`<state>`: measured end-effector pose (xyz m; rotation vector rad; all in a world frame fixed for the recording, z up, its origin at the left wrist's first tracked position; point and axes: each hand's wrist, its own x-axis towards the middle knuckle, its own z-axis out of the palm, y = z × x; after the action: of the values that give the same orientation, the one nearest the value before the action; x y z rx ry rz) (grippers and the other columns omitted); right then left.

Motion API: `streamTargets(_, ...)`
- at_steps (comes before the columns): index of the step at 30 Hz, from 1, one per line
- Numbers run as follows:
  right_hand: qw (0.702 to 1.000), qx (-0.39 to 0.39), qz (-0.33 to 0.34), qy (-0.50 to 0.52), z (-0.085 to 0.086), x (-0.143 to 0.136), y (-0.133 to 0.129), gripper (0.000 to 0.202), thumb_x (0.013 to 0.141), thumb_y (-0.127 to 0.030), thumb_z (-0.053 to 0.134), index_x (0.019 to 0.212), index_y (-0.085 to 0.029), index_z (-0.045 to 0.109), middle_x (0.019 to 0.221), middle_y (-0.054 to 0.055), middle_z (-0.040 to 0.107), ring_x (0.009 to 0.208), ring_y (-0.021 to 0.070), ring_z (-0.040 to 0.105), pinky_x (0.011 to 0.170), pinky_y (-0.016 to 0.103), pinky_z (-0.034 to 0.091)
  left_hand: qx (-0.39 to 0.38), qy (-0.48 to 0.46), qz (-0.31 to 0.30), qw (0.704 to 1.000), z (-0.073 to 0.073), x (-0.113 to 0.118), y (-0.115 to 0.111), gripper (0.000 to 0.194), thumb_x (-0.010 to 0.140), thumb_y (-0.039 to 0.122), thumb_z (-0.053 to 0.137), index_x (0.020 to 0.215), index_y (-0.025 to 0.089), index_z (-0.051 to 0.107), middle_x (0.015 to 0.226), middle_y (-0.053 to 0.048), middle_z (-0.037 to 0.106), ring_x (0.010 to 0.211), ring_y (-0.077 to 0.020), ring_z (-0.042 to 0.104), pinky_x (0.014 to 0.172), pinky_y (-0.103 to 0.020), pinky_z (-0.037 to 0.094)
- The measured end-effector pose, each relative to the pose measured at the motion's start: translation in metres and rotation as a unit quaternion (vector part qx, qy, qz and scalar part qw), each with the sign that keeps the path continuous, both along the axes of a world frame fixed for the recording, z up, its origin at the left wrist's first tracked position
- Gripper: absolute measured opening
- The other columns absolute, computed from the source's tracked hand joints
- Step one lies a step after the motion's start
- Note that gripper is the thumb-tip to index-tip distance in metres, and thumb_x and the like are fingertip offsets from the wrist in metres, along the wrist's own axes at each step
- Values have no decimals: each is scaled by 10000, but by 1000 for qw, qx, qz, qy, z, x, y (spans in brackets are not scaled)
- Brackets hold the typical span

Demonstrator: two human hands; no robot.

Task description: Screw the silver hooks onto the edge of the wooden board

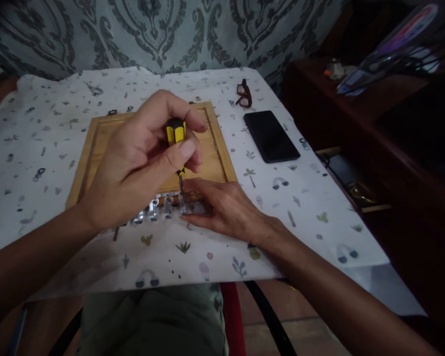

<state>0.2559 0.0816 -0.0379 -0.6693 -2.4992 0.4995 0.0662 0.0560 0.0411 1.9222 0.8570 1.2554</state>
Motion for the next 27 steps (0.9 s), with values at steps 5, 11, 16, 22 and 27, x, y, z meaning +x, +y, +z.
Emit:
streamTargets(5,1000,-11,-11,-15,3,-1,0,490,928,-556,577,1187,-142,613,608,-31,571,438,122,478,454,261,411,8,-25,-8,1000,2,2,-1,124,957,99,467,937,202,533,1004,2,544,793,-90,617,685,-236,524)
streamTargets(11,999,-34,-8,-24,4,-1,0,536,924,-540,585,1263,-124,577,665,-8,618,472,136,521,484,280,448,2,-16,-13,1000,-1,1,0,93,975,117,450,1016,155,523,1035,-17,562,785,-66,585,681,-238,514)
streamTargets(16,999,-45,-11,-26,3,1,-1,536,921,-539,589,1274,-135,575,666,-10,622,510,143,552,514,283,473,-7,-9,-14,1000,-1,1,-1,99,974,118,437,1033,150,510,1045,-22,566,793,-67,589,686,-237,528)
streamTargets(22,999,-46,-12,-23,3,0,-1,549,919,-547,586,1289,-142,570,747,29,677,548,163,598,530,299,481,-11,10,-20,1000,-4,-3,-1,79,973,169,481,1026,205,527,900,-22,599,772,-120,606,683,-261,517)
streamTargets(27,998,-41,-24,-30,3,-1,-1,507,920,-559,575,1230,-158,589,716,29,675,519,157,586,507,287,467,8,40,-22,999,-2,-4,-1,74,962,185,488,1022,194,530,995,-65,600,870,-163,597,819,-319,534)
